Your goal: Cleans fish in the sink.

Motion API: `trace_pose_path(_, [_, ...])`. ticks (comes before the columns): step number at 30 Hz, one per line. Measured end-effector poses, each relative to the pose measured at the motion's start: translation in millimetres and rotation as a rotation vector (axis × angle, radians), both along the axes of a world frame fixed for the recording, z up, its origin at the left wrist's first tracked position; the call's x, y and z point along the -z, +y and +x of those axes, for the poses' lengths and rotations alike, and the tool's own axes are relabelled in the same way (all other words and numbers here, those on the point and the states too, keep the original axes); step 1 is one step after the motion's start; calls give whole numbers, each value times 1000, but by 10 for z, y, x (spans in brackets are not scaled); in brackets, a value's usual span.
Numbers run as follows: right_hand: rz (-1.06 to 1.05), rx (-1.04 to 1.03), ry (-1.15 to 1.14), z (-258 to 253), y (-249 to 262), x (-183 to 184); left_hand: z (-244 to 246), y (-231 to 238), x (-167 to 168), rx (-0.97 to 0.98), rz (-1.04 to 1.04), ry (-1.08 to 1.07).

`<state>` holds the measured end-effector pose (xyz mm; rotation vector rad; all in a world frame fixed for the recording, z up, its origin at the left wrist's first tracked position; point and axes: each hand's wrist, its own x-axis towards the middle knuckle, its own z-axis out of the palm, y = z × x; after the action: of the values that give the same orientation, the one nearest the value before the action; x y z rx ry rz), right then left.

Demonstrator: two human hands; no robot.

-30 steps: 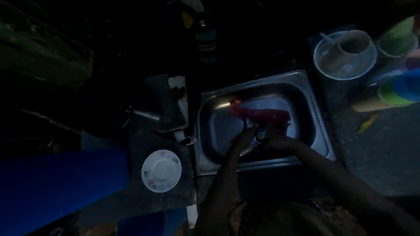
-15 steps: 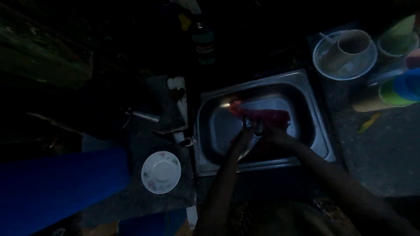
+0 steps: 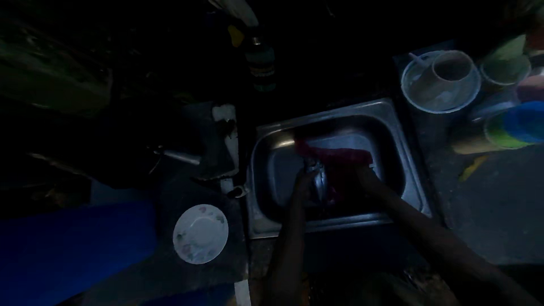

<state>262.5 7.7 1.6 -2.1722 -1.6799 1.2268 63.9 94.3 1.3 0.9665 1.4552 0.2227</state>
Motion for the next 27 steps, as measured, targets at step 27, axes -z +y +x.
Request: trace_pose_path(27, [-2, -133, -149, 247, -15, 475, 387, -271, 576, 358, 315, 720])
